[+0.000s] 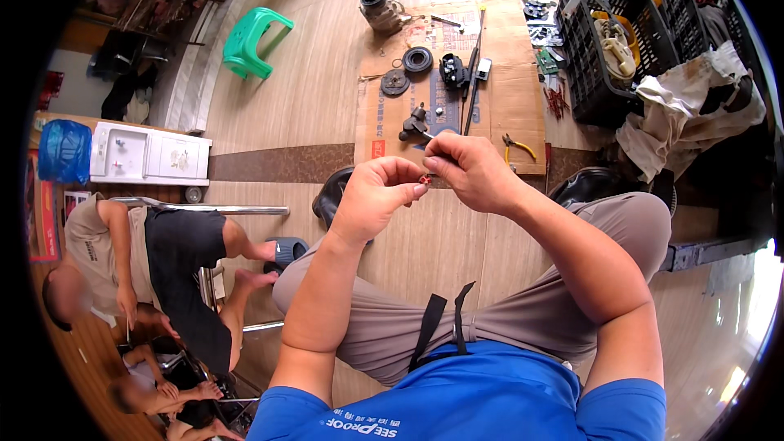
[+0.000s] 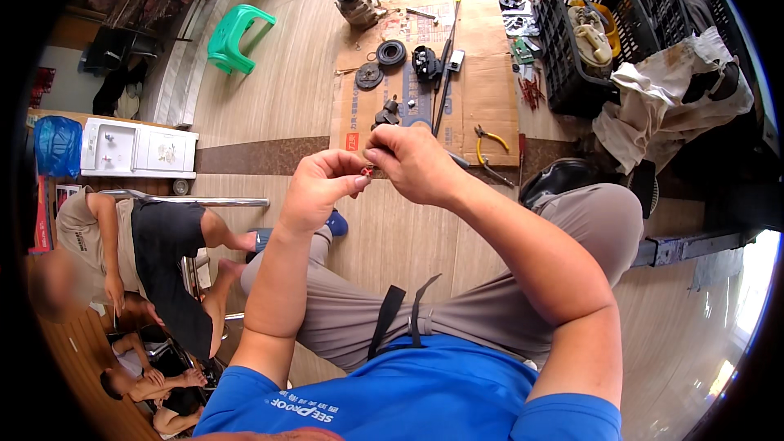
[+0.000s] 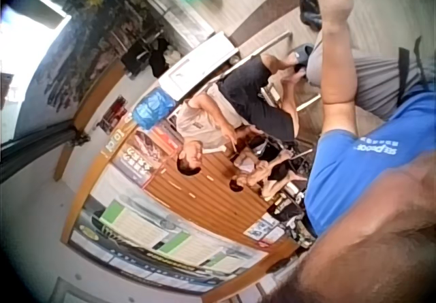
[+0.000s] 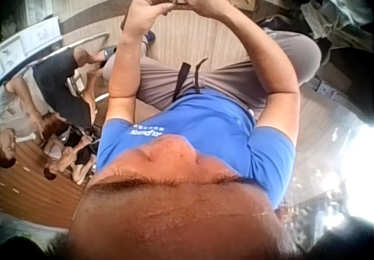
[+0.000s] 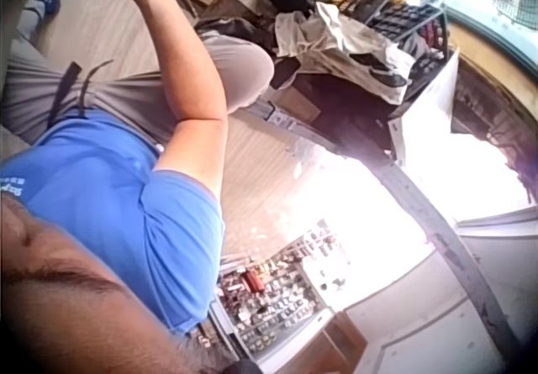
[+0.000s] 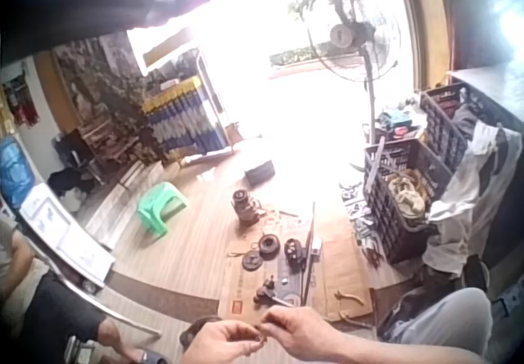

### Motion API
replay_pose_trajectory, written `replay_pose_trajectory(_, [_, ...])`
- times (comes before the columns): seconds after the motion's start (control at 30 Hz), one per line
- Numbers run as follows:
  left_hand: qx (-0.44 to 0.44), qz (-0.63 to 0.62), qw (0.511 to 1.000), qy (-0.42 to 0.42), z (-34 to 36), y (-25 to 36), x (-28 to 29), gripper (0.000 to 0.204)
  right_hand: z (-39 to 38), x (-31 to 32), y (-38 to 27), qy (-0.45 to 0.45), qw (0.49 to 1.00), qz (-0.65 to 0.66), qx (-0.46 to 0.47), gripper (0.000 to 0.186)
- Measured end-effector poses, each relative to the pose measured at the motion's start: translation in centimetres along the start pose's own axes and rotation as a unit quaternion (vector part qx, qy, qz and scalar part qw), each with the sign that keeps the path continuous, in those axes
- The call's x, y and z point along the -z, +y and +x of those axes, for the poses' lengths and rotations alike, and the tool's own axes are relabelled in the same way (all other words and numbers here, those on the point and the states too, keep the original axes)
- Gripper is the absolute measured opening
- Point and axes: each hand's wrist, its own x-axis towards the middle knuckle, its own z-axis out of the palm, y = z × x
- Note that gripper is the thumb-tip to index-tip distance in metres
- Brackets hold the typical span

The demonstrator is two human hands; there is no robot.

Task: The person assembles small metal engine components by hand, inserting a spring and a pin into a larger metal housing while sitting at a workspace.

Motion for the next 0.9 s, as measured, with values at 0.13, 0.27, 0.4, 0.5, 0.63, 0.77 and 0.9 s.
replay_pose_trajectory(0.13, [0.018,-0.001,1.000,0.013,0.2,-0.2,0.3,0.014,0.1,0.1,-0.1,-0.001,1.000,-0.018,0.013,0.013])
replay_pose_trajectory(0.27, [0.014,-0.014,1.000,0.006,0.2,-0.3,0.3,0.014,0.1,0.2,-0.1,0.007,1.000,-0.028,0.011,0.014])
replay_pose_trajectory(0.4, [0.020,-0.019,1.000,0.001,0.0,0.1,0.0,0.015,0.1,0.2,0.0,0.007,0.999,-0.036,0.000,0.015])
replay_pose_trajectory(0.5, [0.015,-0.032,0.999,-0.012,0.0,0.0,0.1,0.016,0.2,0.1,0.4,0.004,0.999,-0.035,-0.006,0.015])
replay_pose_trajectory(0.63, [-0.011,-0.098,0.995,-0.008,0.1,0.0,0.3,0.013,0.2,-0.4,1.8,-0.008,0.999,-0.016,-0.036,0.015])
replay_pose_trajectory(0.77, [-0.051,-0.161,0.984,0.062,0.6,-0.3,0.4,0.012,-0.5,-1.2,1.6,0.003,0.999,0.015,-0.033,0.014])
replay_pose_trajectory(0.9, [-0.062,-0.119,0.983,0.122,0.7,-0.4,0.5,0.013,-1.0,-0.9,0.1,-0.019,1.000,-0.021,0.008,0.013])
